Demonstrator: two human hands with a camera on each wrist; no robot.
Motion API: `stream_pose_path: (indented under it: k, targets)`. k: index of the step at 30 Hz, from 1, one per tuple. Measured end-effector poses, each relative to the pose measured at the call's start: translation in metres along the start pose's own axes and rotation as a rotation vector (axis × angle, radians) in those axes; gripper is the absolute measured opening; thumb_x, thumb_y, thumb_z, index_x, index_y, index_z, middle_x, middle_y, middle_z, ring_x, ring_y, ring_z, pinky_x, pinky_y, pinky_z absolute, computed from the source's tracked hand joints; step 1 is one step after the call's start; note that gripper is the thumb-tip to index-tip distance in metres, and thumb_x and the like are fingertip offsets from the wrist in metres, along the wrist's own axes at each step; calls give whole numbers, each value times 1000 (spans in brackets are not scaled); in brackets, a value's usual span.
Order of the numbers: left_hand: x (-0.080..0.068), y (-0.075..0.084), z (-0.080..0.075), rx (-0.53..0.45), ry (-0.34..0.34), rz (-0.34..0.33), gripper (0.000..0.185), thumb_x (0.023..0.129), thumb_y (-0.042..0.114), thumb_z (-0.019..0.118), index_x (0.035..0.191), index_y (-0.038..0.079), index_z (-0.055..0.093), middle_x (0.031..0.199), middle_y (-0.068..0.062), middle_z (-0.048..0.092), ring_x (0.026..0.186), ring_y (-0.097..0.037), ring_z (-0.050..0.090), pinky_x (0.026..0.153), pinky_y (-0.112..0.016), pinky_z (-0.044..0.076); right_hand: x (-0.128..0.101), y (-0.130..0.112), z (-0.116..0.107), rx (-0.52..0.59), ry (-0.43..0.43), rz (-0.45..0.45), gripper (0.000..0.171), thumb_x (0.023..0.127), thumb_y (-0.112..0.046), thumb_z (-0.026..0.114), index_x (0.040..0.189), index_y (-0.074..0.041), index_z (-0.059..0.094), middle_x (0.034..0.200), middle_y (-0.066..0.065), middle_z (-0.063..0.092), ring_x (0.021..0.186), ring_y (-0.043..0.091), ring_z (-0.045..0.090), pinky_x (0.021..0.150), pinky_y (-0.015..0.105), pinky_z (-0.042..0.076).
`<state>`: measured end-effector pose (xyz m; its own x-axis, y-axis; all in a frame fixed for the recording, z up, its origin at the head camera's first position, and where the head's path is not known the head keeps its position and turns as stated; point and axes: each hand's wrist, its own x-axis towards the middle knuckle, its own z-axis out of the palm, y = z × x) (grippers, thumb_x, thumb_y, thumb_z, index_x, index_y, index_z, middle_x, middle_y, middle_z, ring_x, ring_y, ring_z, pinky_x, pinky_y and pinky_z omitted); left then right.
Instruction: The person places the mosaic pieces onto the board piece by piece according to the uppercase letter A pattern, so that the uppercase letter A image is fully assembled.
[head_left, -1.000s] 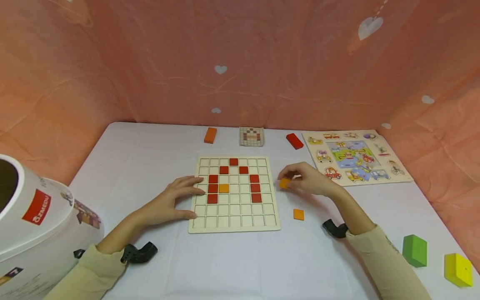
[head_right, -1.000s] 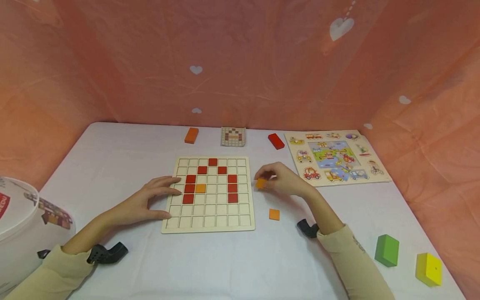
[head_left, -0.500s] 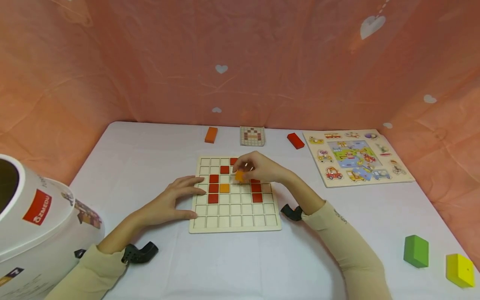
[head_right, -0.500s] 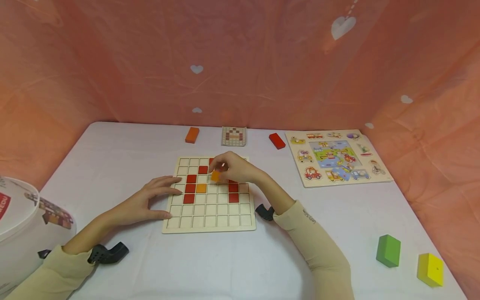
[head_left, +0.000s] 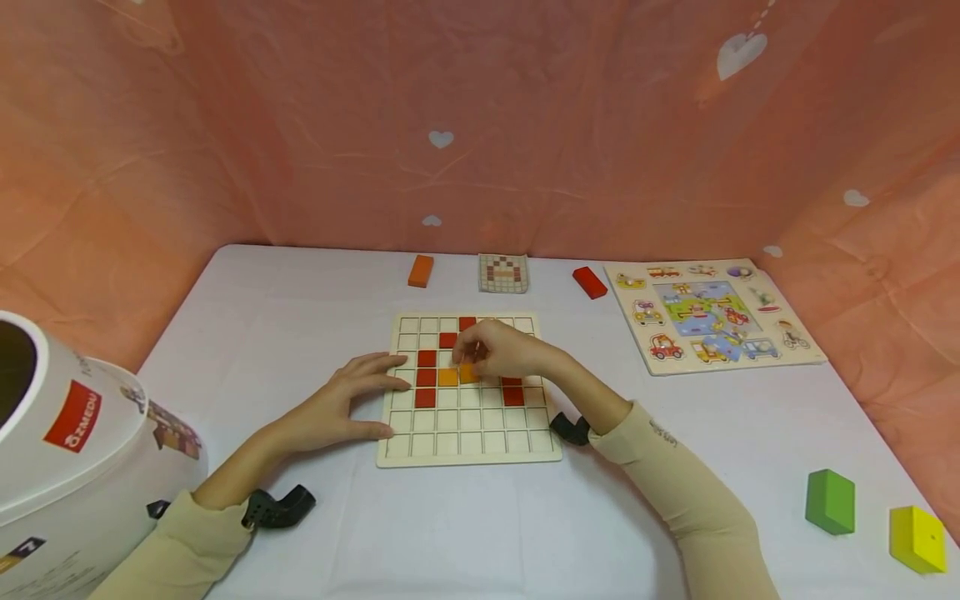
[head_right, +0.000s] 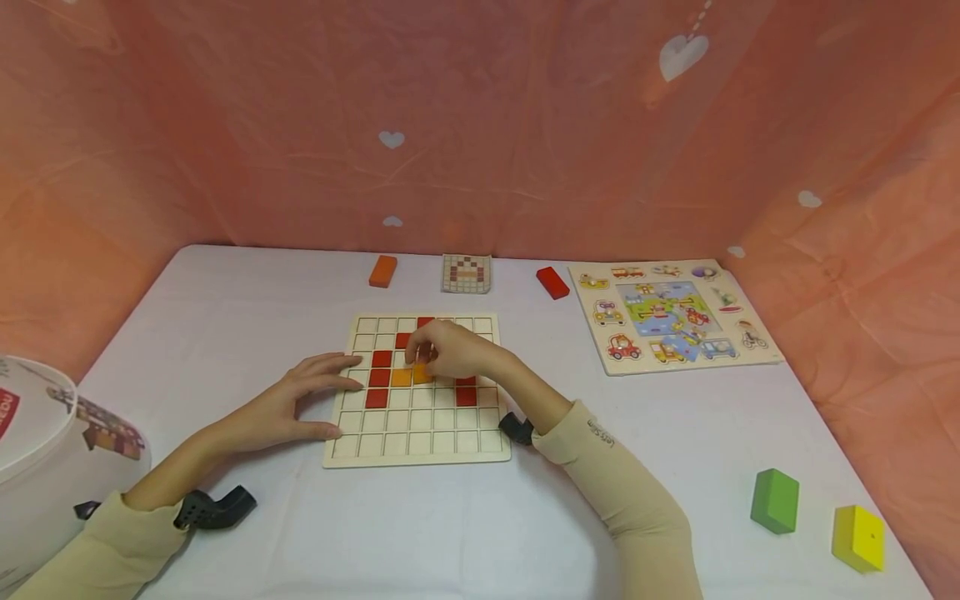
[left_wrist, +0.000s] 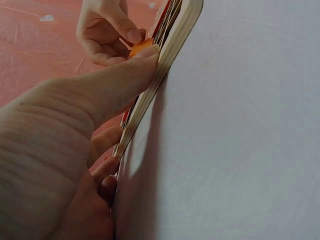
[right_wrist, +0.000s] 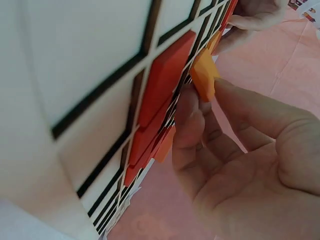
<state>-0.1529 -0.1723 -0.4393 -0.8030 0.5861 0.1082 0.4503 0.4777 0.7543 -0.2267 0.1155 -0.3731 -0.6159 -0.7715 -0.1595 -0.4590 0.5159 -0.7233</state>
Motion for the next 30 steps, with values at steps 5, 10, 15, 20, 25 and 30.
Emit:
stream_pose_path:
  k: [5, 10, 15, 20, 25, 30]
  targets:
    - [-1, 0, 0, -1, -2, -3, 54, 80, 33, 84, 129, 19, 66, 157, -6, 36, 147, -35, 19, 108, -71, 18, -2, -1, 0, -18, 25, 18, 19, 89, 11, 61, 105, 3, 69, 97, 7, 68, 87, 18, 58, 79, 24, 50]
    - [-1, -2, 0, -4, 1, -9, 54, 80, 33, 84, 129, 19, 66, 157, -6, 36, 147, -35, 19, 108, -71, 18, -9, -4, 1, -75, 68, 22, 24, 91, 10, 56, 110, 3, 68, 106, 10, 68, 94, 21, 59, 86, 29, 51]
    - [1, -3, 2, -1, 5, 9, 52, 81, 34, 83, 128, 19, 66, 157, -8, 37, 145, -36, 21, 107, -72, 19, -28, -16, 7, -312, 77, 72, 47, 96, 3, 54, 143, -4, 51, 135, 9, 61, 135, 36, 43, 108, 57, 36]
    - [1, -3, 2, 1, 4, 8, 53, 81, 34, 83, 128, 19, 66, 157, -7, 36, 146, -36, 21, 108, -71, 19, -50, -23, 16, -402, -24, 143, 70, 98, -2, 52, 160, -17, 23, 150, 4, 48, 149, 39, 16, 114, 64, 20]
    - [0, -3, 2, 14, 7, 4, 53, 81, 33, 83, 128, 19, 66, 157, -7, 37, 146, -36, 21, 108, -72, 19, -61, -18, 23, -366, -33, 135, 71, 96, -1, 48, 160, -18, 23, 155, 8, 41, 149, 38, 18, 114, 60, 22]
    - [0, -3, 2, 10, 8, 0, 51, 81, 34, 83, 127, 19, 66, 157, -8, 37, 146, -37, 21, 107, -72, 18, -73, -9, 18, -233, 19, 139, 75, 92, -2, 53, 160, -18, 24, 157, 6, 37, 148, 35, 20, 113, 60, 25]
